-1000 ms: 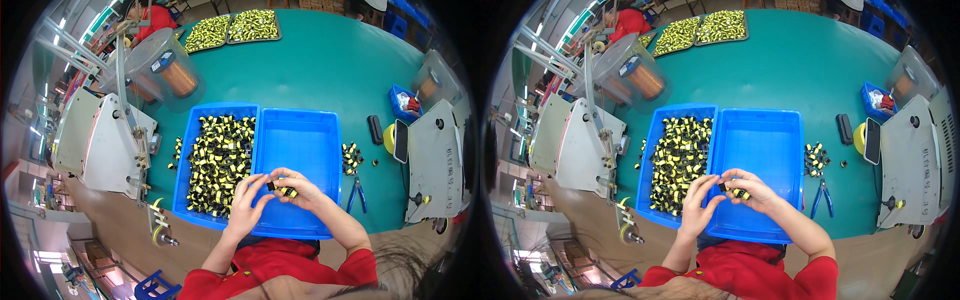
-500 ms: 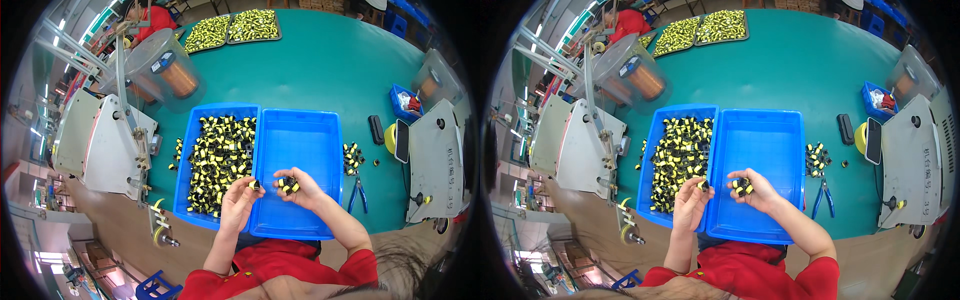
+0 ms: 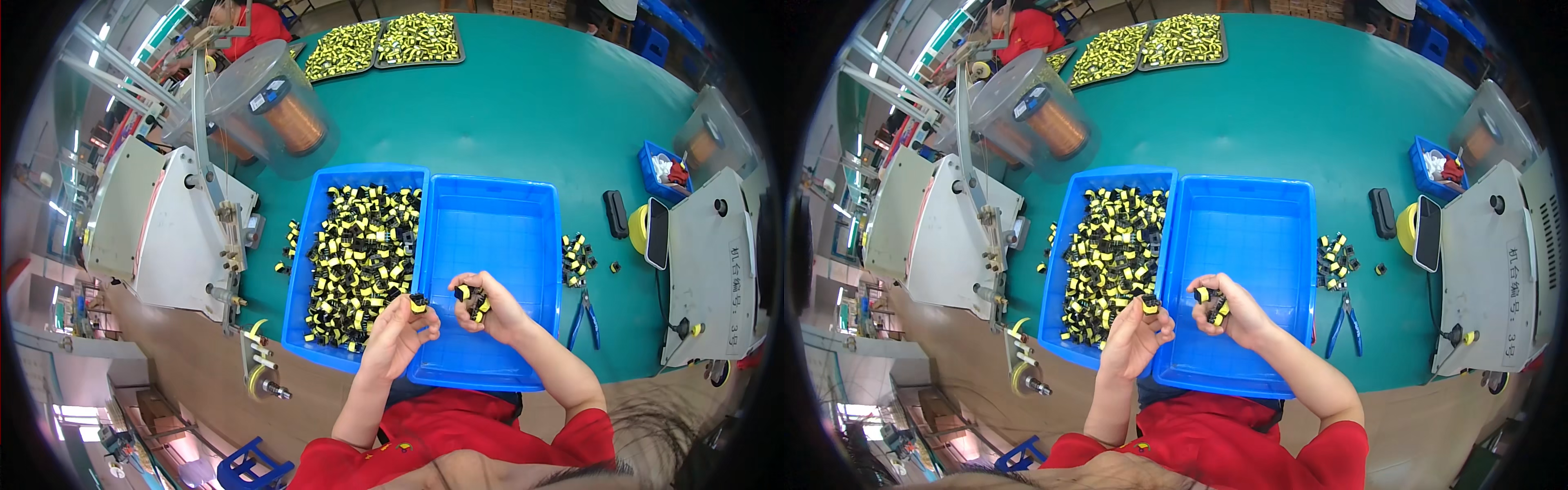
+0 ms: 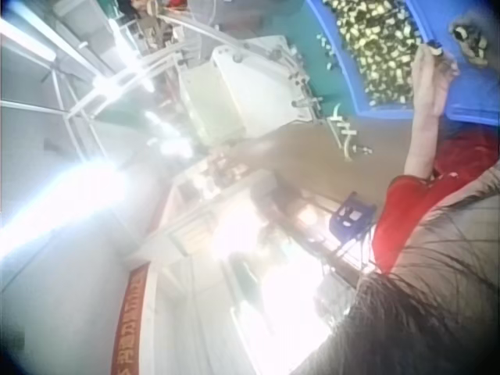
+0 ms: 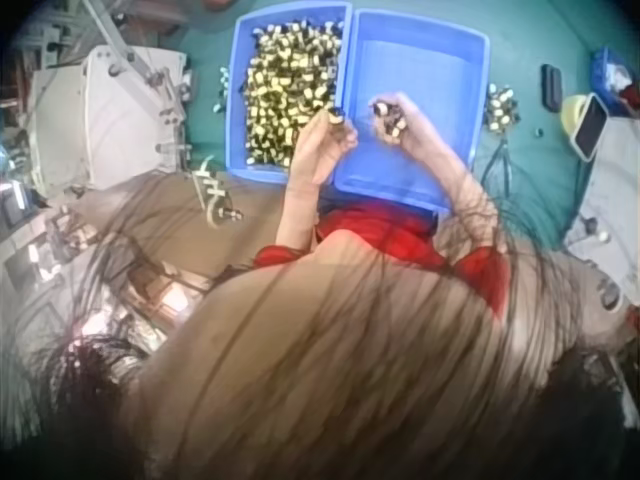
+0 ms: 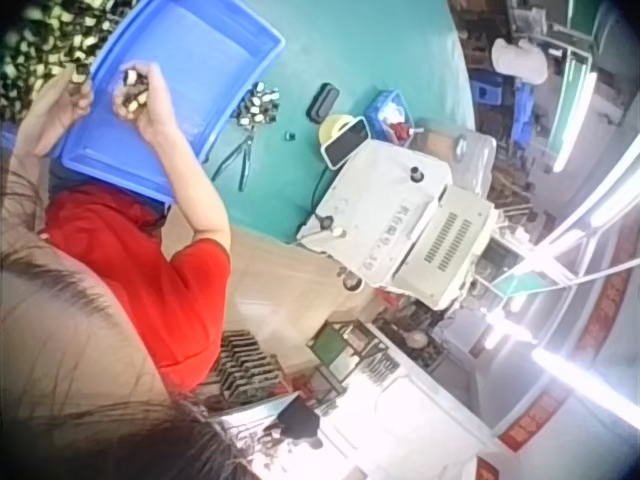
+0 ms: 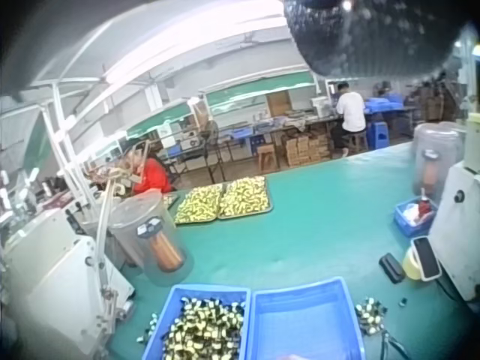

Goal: Assembling small electronic components and placing them into sorting bins on a production floor.

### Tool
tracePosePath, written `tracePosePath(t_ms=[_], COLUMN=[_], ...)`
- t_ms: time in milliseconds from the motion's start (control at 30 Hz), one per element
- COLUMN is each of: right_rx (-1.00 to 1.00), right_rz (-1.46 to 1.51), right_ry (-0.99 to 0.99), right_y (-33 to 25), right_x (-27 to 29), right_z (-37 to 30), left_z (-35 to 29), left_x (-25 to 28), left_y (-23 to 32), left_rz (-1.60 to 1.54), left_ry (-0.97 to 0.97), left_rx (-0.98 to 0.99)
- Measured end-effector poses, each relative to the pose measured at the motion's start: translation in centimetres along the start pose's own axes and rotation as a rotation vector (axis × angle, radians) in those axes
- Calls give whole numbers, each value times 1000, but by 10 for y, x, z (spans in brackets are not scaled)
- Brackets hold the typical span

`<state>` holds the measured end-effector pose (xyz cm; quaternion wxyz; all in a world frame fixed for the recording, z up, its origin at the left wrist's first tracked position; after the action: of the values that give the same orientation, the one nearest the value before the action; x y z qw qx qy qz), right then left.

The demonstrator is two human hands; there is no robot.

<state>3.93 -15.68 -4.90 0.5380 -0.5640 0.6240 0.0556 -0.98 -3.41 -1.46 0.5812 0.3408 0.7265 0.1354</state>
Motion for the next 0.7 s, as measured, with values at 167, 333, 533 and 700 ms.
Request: tracePosePath(t_ms=[167, 333, 533, 700], right_rx=[48, 116, 104, 58], right_rz=[-36, -245, -81, -116], right_ry=[-54, -119, -92, 21], right_y=[-3, -2, -6, -7], right_x=[-6, -17, -9, -2], right_z=[-2, -5, -2, 1], left_z=[7, 13, 14, 10], left_x=[-8, -16, -11, 2], left_y=[-4, -13, -3, -5], left_rz=[1, 481, 393, 234], left_ry=[25, 149, 239, 185], left_rx=[6, -197, -162, -28])
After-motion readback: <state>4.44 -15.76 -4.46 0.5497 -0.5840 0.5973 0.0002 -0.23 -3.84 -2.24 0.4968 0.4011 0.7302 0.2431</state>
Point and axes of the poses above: each hand's wrist, its own z-axis towards the middle knuckle, its own x-axis out of the back of the hand, y = z × x, the point moved 7 cm from there along z, towards the middle knuckle, and after that the axes turned 3 degrees about x, right-handed, at the moved point
